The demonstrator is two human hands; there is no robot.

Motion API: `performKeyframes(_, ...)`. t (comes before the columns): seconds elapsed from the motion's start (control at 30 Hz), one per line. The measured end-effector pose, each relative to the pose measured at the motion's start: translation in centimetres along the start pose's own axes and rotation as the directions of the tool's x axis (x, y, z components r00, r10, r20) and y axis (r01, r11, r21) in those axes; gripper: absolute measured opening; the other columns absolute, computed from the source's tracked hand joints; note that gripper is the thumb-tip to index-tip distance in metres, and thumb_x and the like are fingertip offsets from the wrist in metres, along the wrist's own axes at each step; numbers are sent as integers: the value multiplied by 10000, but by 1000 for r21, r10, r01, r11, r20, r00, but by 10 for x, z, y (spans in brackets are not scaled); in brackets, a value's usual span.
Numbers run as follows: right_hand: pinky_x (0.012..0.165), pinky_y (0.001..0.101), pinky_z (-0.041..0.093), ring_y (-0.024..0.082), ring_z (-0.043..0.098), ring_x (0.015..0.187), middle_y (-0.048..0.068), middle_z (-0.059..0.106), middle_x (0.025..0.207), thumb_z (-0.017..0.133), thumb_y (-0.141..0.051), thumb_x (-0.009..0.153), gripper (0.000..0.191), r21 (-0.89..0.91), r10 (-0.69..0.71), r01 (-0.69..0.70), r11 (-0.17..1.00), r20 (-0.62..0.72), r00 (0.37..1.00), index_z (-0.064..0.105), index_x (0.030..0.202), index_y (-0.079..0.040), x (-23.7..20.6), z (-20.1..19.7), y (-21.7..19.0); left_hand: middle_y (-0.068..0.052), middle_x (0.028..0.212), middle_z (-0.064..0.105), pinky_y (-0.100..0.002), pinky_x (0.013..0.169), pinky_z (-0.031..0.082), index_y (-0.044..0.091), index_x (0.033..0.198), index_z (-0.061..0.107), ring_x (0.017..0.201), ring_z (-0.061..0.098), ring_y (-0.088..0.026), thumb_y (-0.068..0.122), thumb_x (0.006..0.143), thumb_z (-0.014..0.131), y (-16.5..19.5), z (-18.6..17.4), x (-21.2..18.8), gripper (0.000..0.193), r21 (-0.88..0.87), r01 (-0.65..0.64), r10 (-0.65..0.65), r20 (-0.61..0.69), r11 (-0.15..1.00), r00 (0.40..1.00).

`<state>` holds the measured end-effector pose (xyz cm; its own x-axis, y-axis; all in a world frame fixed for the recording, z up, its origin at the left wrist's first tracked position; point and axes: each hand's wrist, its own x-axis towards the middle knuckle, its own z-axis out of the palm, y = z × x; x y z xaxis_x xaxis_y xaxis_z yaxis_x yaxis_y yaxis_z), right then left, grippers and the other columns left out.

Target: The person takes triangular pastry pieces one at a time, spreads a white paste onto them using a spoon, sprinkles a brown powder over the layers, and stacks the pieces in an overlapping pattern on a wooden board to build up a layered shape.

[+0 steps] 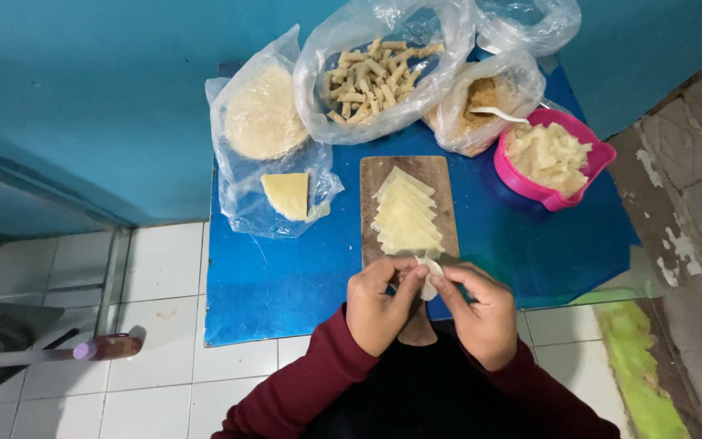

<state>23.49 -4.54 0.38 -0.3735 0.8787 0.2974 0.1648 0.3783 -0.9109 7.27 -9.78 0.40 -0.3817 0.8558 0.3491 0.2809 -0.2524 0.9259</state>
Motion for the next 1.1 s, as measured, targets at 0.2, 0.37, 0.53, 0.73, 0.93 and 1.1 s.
performKeyframes(0.2, 849, 295, 528, 143, 665, 932, 101, 718, 1058, 597, -38, 1030, 171, 633, 292, -266, 727, 66, 954, 667, 1170, 32, 0, 2, 33, -99, 1081, 694, -291, 893, 543, 6, 1163, 592, 1004, 670, -146, 117, 1094, 597, -26, 22, -12, 131, -707, 287, -279, 131, 647, 951)
performKeyframes(0.37, 963, 374, 508, 207, 670, 1081, 127, 698, 1181, 517, -77, 1078, 175, 859, 312, -276, 432, 145, 939, 621, 1192, 6, 5, 1, 36, -166, 1164, 697, -366, 947, 556, 60, 1142, 550, 1114, 697, -256, 173, 1059, 504, -31, 21, -13, 148, -893, 383, -429, 259, 234, 865)
performKeyframes(0.53, 1011, 399, 474, 235, 654, 1138, 121, 693, 1194, 503, -119, 1076, 175, 900, 339, -343, 270, 245, 908, 611, 1171, -19, 15, -1, 29, -180, 1199, 688, -374, 969, 552, 57, 1119, 559, 1127, 695, -279, 132, 1065, 512, -32, 15, -14, 104, -912, 329, -454, 191, 246, 870)
performKeyframes(0.73, 1074, 400, 486, 233, 655, 1189, 125, 692, 1211, 518, -79, 1057, 123, 897, 333, -308, 317, 198, 922, 607, 1107, -11, 15, -2, 31, -182, 1183, 693, -376, 911, 577, 37, 1087, 553, 1018, 709, -248, 85, 1067, 543, -41, 3, -15, 53, -894, 132, -425, -70, 428, 902)
performKeyframes(0.93, 946, 374, 515, 228, 688, 1059, 128, 717, 1136, 558, -62, 1039, 88, 855, 295, -286, 433, 166, 941, 606, 1100, -22, 6, 4, 40, -164, 1101, 707, -296, 842, 574, 16, 1131, 626, 948, 700, -184, 24, 1079, 559, -26, 4, -19, 85, -630, 158, -247, -56, 760, 967)
performKeyframes(1.1, 886, 293, 506, 169, 661, 1000, 116, 704, 1117, 615, 12, 1078, 98, 784, 262, -206, 585, 58, 963, 628, 1175, 13, -2, 8, 42, -111, 1111, 670, -252, 768, 564, -28, 1120, 676, 878, 702, -153, 17, 993, 613, 1, -2, -13, 150, -277, 77, -82, -7, 958, 997)
